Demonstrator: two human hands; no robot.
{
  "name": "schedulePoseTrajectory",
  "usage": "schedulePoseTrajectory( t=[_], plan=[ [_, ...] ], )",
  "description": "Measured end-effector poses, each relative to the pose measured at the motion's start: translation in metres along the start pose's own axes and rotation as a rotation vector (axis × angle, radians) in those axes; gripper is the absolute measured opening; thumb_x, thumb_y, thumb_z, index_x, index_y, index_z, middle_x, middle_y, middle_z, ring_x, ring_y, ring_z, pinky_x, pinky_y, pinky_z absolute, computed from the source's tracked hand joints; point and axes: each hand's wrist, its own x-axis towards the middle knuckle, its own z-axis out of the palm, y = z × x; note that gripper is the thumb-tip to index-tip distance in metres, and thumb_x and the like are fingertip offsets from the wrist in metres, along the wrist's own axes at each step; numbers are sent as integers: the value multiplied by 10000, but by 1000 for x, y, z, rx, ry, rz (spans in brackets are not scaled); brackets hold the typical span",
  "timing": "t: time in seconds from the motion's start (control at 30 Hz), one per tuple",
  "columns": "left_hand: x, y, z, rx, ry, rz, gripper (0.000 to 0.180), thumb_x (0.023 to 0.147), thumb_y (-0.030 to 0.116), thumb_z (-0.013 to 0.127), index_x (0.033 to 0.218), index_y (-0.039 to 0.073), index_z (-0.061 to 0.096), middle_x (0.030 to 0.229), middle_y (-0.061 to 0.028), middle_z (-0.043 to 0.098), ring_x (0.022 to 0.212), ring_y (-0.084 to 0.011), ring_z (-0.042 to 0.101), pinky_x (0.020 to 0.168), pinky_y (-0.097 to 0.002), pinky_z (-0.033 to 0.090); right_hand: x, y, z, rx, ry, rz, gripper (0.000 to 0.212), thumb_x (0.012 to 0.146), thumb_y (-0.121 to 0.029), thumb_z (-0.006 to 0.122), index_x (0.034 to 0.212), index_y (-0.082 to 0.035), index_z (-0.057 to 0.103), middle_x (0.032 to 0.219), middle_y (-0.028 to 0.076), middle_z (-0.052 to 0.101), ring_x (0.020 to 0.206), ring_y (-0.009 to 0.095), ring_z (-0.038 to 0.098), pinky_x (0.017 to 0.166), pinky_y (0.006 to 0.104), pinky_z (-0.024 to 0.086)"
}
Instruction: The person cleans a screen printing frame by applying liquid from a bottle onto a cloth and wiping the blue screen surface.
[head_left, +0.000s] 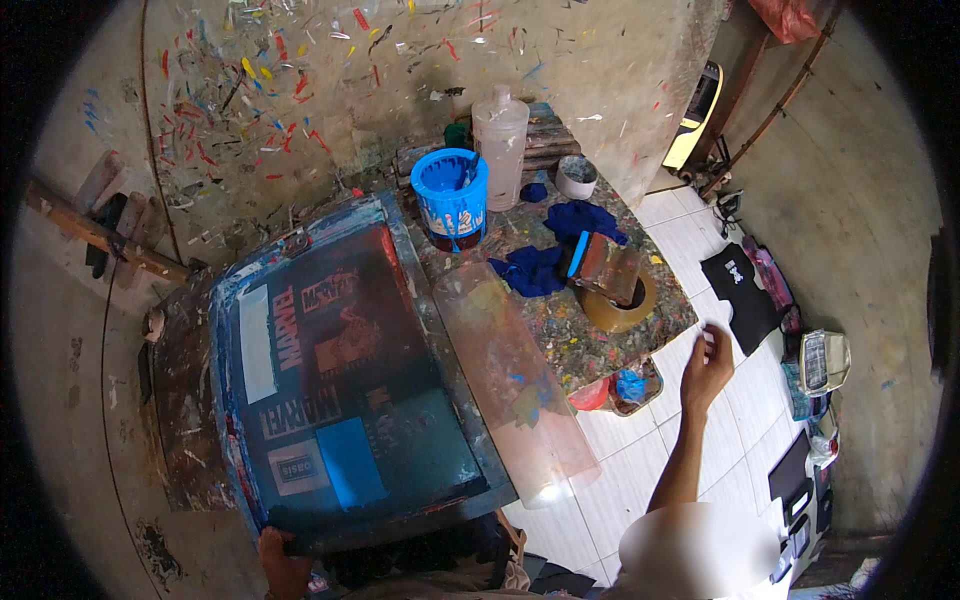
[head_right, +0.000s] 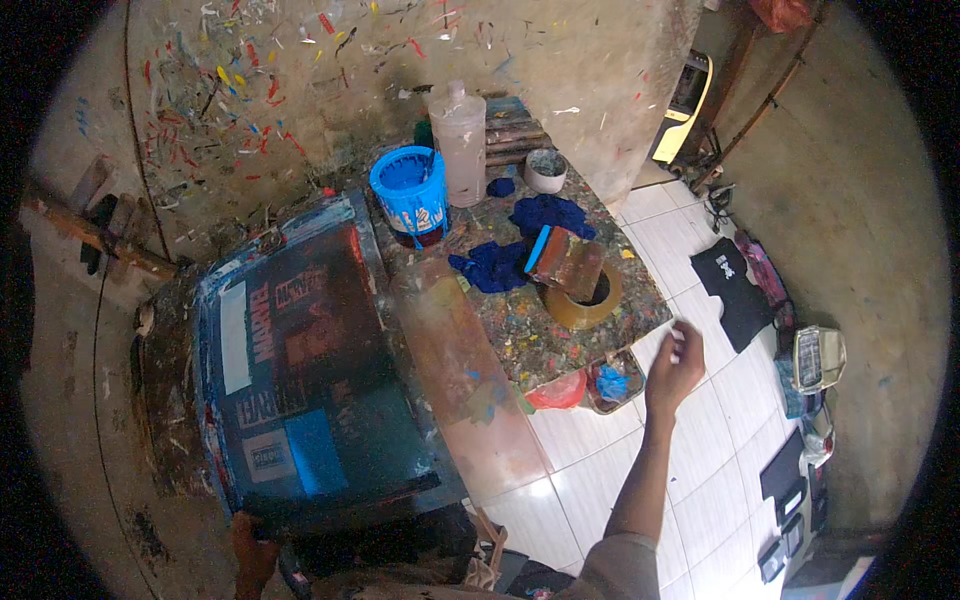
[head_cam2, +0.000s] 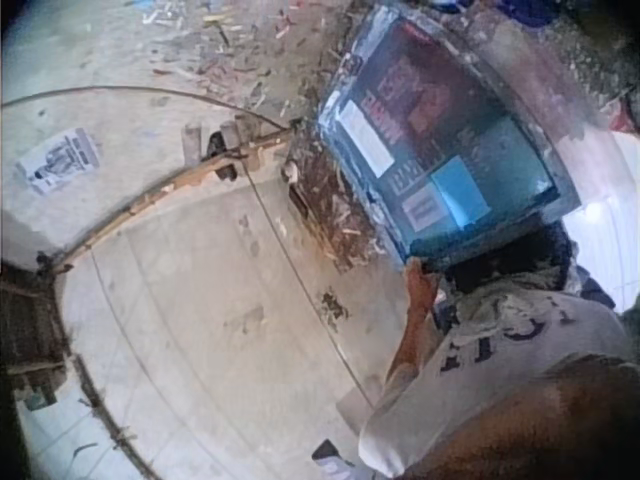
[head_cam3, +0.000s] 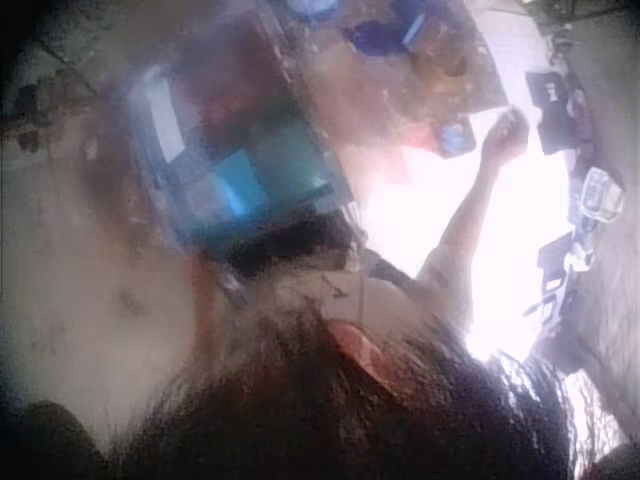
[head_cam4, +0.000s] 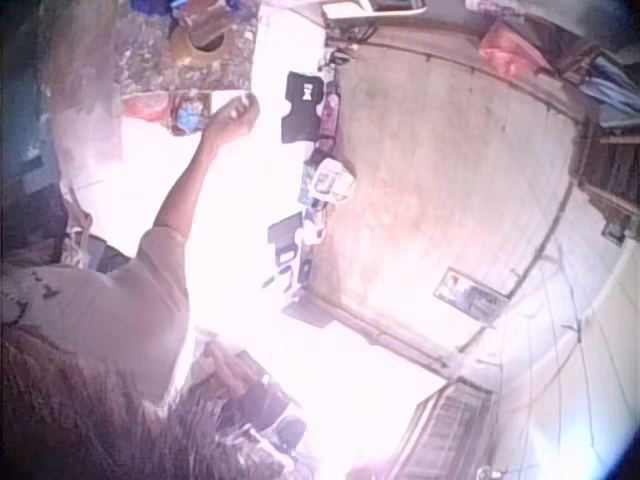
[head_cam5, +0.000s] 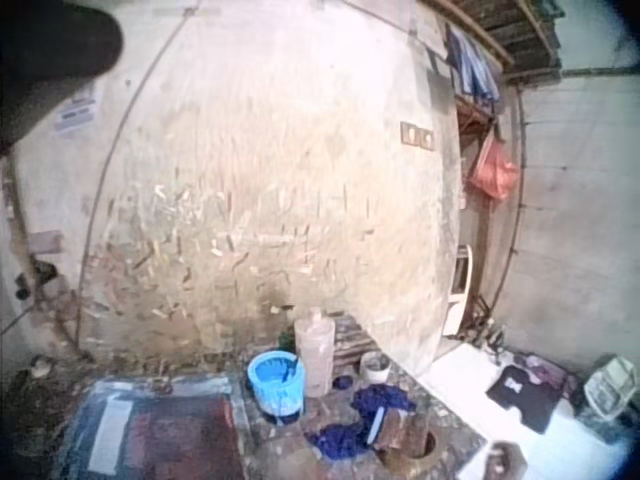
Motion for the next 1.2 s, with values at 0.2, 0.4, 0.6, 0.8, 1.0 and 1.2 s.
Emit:
schedulePoseTrajectory(
  t=[0.2,0.4,0.6,0.8,1.0,1.2],
  plan=[
    [-7,-26,3,152,50,138,504,683,353,863,948,29,583,925,-160,572,907,-397,588,880,-490,459,41,-189,91,-218,-690,-967,371,779,-200,756,1108,-53,670,1053,167,691,975,350,655,901,446,483],
    [-13,-34,11,-6,62,-5,527,708,463,824,900,22,608,899,-171,576,988,-431,560,1011,-552,379,27,-192,232,-795,-996,-866,314,741,-219,762,1017,-76,717,977,200,695,962,364,673,847,461,519],
    [-5,-14,-11,-144,-149,-110,529,710,409,785,1005,-5,640,1084,-242,611,1131,-431,540,998,-491,384,69,-208,177,-336,-919,-694,245,740,-126,704,950,0,705,914,257,675,863,362,685,757,403,557],
    [51,59,-98,-239,-108,235,474,789,341,762,1097,1,643,1181,-225,612,1117,-382,582,947,-468,444,76,-291,59,488,-978,-268,150,854,10,605,990,52,652,881,58,670,737,120,648,675,267,582],
    [160,229,-57,-1424,-428,449,460,992,221,564,1376,-5,452,1209,-126,628,1104,-192,612,955,-335,499,-12,-369,-27,887,-906,-179,104,843,22,593,934,20,645,825,53,670,711,118,653,670,265,577],
    [125,238,-20,-1697,-561,146,245,1026,247,502,1090,30,594,988,-36,647,881,-114,619,801,-282,519,-151,-335,-38,391,-528,-797,185,707,19,662,892,11,651,857,115,647,811,244,642,700,347,520]
  ],
)
